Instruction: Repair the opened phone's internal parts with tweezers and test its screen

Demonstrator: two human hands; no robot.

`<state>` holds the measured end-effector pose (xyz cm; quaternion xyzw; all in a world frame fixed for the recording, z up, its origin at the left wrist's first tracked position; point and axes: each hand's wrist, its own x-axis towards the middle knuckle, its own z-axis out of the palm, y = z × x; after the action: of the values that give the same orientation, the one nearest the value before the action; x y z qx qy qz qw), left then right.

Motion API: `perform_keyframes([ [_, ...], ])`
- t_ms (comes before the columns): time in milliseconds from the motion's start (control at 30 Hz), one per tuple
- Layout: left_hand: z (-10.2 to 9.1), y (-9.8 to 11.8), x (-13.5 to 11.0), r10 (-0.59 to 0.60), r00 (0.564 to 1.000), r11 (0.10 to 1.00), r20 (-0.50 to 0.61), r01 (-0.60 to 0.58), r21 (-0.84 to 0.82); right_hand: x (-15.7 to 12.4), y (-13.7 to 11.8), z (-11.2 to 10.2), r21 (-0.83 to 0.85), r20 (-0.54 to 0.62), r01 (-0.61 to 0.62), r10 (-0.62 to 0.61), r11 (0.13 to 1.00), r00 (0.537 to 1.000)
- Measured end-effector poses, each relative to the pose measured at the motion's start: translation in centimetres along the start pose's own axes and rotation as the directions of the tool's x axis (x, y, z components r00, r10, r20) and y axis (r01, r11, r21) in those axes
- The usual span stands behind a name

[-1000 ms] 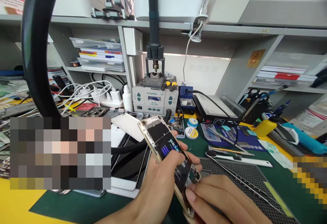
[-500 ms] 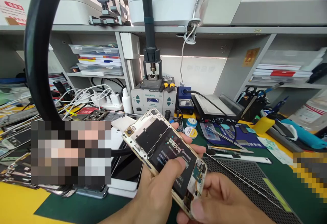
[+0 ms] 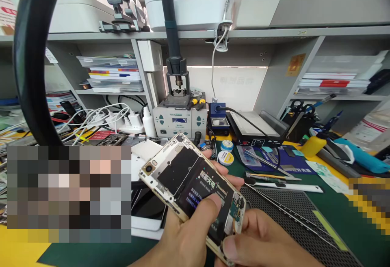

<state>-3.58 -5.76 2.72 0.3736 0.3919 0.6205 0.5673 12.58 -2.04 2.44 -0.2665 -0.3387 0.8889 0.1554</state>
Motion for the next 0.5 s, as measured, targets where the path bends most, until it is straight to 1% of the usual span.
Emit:
perform_keyframes([
  [300,-0.31,-0.21,-0.13,-0.014,1.000,0.998,-0.018,0.015,0.065,0.26,0.61,-0.35,-0.036,-0.005,0.045,-0.045,0.998,0.999],
  [400,-0.32,-0.30,-0.20,-0.025,1.000,0.998,-0.013,0.026,0.059,0.46,0.89,-0.74,-0.048,0.006,0.051,-0.051,0.998,0.999],
  [500,-0.09,-0.39,-0.25,-0.050,0.998,0.998,-0.038,0.052,0.039,0.51,0.98,-0.83,-0.051,0.007,0.046,-0.045,0.998,0.999],
])
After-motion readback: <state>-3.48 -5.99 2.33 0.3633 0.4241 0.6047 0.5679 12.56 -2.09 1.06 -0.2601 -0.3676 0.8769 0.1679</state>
